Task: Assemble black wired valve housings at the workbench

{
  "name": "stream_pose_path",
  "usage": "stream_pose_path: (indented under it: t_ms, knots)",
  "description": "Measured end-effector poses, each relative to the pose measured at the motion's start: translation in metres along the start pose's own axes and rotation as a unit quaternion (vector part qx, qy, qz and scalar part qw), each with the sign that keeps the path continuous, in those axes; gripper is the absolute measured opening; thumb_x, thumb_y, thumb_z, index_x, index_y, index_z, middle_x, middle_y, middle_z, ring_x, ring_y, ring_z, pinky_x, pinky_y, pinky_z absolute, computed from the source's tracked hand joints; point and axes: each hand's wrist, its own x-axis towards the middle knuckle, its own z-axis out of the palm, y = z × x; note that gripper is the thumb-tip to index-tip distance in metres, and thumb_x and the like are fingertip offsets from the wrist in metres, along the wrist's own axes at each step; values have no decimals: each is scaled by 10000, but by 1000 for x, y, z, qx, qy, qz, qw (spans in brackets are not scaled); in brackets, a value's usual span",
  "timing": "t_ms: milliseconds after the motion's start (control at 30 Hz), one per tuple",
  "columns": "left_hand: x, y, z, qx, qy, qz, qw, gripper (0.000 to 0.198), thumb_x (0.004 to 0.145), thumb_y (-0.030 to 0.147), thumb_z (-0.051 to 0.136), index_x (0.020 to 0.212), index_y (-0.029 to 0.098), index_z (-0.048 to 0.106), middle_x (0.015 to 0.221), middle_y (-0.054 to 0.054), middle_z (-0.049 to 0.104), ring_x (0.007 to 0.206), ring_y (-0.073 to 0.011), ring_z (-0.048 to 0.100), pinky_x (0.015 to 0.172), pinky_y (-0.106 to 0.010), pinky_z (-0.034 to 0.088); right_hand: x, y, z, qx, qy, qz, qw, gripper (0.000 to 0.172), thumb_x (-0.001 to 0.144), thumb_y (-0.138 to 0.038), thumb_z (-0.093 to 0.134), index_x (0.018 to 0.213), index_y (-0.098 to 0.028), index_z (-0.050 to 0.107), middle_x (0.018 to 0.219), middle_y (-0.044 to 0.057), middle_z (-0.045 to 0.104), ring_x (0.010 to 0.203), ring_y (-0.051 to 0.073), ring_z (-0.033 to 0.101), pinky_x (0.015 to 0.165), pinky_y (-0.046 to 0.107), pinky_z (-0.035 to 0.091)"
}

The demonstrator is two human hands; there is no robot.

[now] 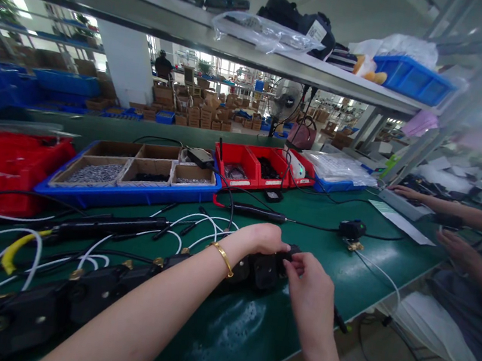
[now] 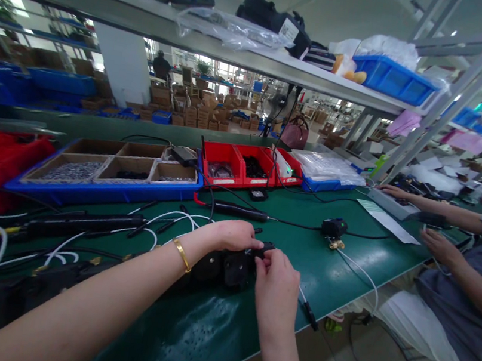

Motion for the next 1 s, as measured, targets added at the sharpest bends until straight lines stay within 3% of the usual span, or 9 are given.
stream_pose_path:
  t_ms: [400,633,767,867,1000]
  knots:
    - [-1,3,-3,5,-20,-14,1000,417,1024,525,530,1013,140,690,1024,-68,722,954,-203,695,903,-414,567,3,-7,-1,10,1,104,995,130,864,-362,675,830,-237,681,812,21,759,777,228,724,681,298,472]
    - [2,2,0,-40,-10,-22,999,353,1002,480,589,1016,143,695,1067,-74,728,1014,-215,690,954,-437,543,11,-9,0,-50,-17,79,995,155,839,-282,702,725,-243,603,708,6,695,685,231,648,618,307,358]
    - [0,-3,-1,-134,22,-36,990,358,926,485,663,903,133,721,1000,-126,750,1069,-269,685,913,-331,501,4,-3,-3,-41,-23,47,998,89,873,-309,652,837,-229,637,824,30,718,749,225,669,670,314,422]
    - [-9,-7,-7,-272,69,-44,959,441,952,556,577,961,130,694,1081,-154,719,1104,-276,651,872,-298,490,-2,-2,-16,-30,-9,38,999,213,901,-393,628,985,-204,680,881,56,727,792,243,688,725,349,470]
    - [-29,-1,-13,-502,82,-30,860,559,1051,595,279,996,138,596,1040,-125,647,876,-164,633,781,-262,527,0,-22,-39,19,50,-35,998,283,971,-433,547,1069,-210,691,990,74,707,872,232,671,769,351,498]
